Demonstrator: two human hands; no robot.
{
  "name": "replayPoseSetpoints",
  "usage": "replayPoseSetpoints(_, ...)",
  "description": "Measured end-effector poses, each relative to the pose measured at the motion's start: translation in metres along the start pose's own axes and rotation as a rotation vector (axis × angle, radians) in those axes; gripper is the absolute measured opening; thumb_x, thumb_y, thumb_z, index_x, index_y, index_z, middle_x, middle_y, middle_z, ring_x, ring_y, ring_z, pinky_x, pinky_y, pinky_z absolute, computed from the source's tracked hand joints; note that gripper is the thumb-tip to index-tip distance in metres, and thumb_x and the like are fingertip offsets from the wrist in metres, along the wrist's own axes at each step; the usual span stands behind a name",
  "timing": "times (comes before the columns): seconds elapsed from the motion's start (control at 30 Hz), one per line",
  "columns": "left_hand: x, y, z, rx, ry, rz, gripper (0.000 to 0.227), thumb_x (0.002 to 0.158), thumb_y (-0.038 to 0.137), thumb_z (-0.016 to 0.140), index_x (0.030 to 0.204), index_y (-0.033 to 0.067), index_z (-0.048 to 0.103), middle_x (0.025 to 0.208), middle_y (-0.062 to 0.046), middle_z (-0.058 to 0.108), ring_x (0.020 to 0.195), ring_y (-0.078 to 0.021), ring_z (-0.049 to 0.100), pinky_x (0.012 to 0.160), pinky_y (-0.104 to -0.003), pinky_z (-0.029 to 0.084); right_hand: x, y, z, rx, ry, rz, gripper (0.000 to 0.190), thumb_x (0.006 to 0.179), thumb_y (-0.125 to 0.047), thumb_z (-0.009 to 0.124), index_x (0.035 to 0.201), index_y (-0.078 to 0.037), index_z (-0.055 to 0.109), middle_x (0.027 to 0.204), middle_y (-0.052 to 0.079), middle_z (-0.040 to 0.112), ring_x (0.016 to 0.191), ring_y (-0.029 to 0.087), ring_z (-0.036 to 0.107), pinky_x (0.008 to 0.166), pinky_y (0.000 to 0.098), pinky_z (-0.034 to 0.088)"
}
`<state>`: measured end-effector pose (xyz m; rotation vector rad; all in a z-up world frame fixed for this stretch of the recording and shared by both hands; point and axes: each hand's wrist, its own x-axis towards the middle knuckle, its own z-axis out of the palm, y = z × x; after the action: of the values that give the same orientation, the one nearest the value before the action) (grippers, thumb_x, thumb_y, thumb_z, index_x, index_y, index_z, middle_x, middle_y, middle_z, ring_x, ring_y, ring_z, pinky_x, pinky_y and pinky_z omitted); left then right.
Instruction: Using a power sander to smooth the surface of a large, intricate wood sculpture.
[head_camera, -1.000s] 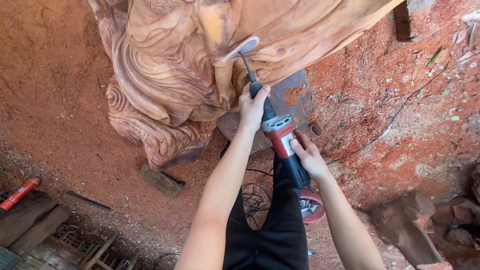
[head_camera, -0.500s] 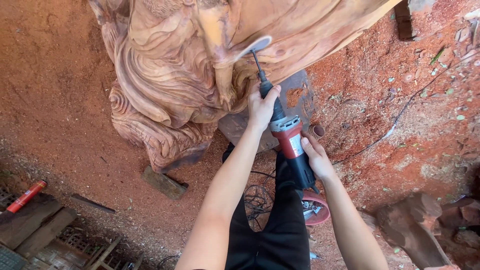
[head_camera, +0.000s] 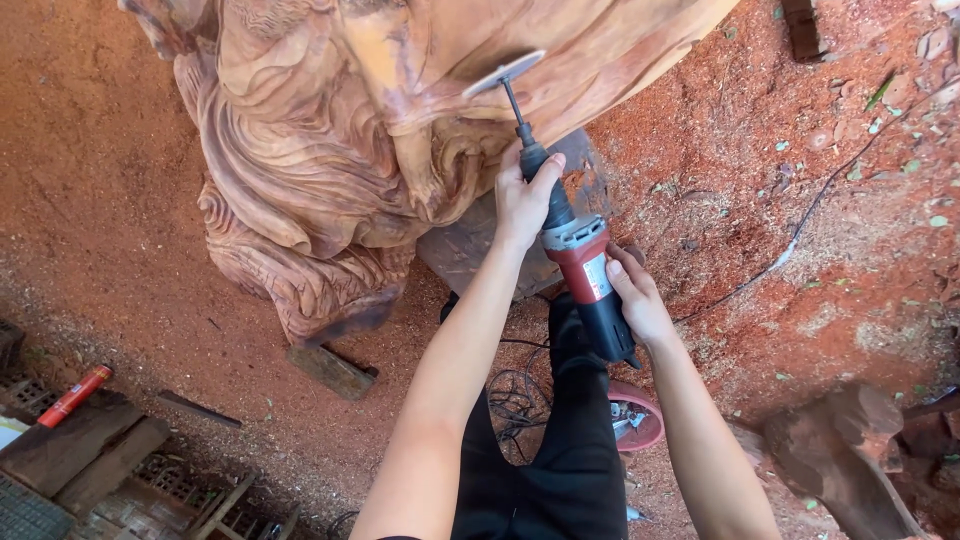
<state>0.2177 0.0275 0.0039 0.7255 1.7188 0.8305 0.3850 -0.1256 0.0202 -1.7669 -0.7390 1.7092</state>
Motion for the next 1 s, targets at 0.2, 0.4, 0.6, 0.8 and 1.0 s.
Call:
replayPoseSetpoints(0.2, 0.0, -0.002, 0.0, -0.006, 0.025, 0.057, 0.058, 0.08, 0.032, 0.081, 0.125, -0.0012, 0.064, 0.076, -0.009, 0.072, 0.086, -0.0195, 0.069, 0.079, -0.036, 0.053, 0.007, -0.003, -0.008, -0.023, -0.029, -0.007, 0.055, 0.106, -0.037, 0.056, 0.147, -0.001, 0.054, 0.128, 0.033, 0.061, 0.131, 0.043, 0.052, 0.104, 0.0573, 0.041)
replayPoseSetpoints(0.4, 0.0, -0.007, 0.009, -0.025, 0.031, 0.101, 0.063, 0.079, 0.031, 0.082, 0.132, 0.0008, 0.062, 0.075, -0.009, 0.072, 0.085, -0.0205, 0.069, 0.08, -0.036, 0.054, 0.008, -0.01, -0.013, -0.032, -0.05, 0.012, 0.06, 0.104, -0.043, 0.056, 0.147, -0.001, 0.055, 0.134, 0.037, 0.054, 0.134, 0.049, 0.049, 0.106, 0.0592, 0.039)
replayPoseSetpoints(0.6, 0.007, -0.027, 0.009, -0.047, 0.073, 0.093, 0.067, 0.081, 0.032, 0.081, 0.136, 0.0011, 0.058, 0.075, -0.008, 0.074, 0.088, -0.0197, 0.07, 0.081, -0.037, 0.054, 0.014, -0.019, -0.019, -0.044, -0.08, 0.039, 0.061, 0.105, -0.044, 0.056, 0.148, -0.002, 0.053, 0.131, 0.032, 0.058, 0.127, 0.036, 0.052, 0.102, 0.0541, 0.042)
replayPoseSetpoints(0.8, -0.006, -0.009, 0.019, -0.048, 0.041, 0.087, 0.064, 0.081, 0.036, 0.081, 0.133, 0.0014, 0.065, 0.132, -0.019, 0.064, 0.116, -0.0287, 0.066, 0.102, -0.043, 0.05, 0.009, -0.024, -0.025, 0.032, -0.075, 0.02, 0.058, 0.105, -0.038, 0.056, 0.148, 0.001, 0.053, 0.127, 0.03, 0.061, 0.12, 0.03, 0.055, 0.095, 0.0489, 0.047)
replayPoseSetpoints(1.0, -0.004, -0.01, 0.03, -0.027, 0.02, 0.1, 0.058, 0.081, 0.035, 0.081, 0.128, 0.0015, 0.07, 0.144, -0.019, 0.057, 0.126, -0.0326, 0.062, 0.107, -0.046, 0.047, 0.023, 0.007, -0.046, 0.07, -0.054, 0.015, 0.06, 0.106, -0.039, 0.057, 0.15, 0.001, 0.05, 0.126, 0.027, 0.064, 0.116, 0.027, 0.057, 0.092, 0.0459, 0.049)
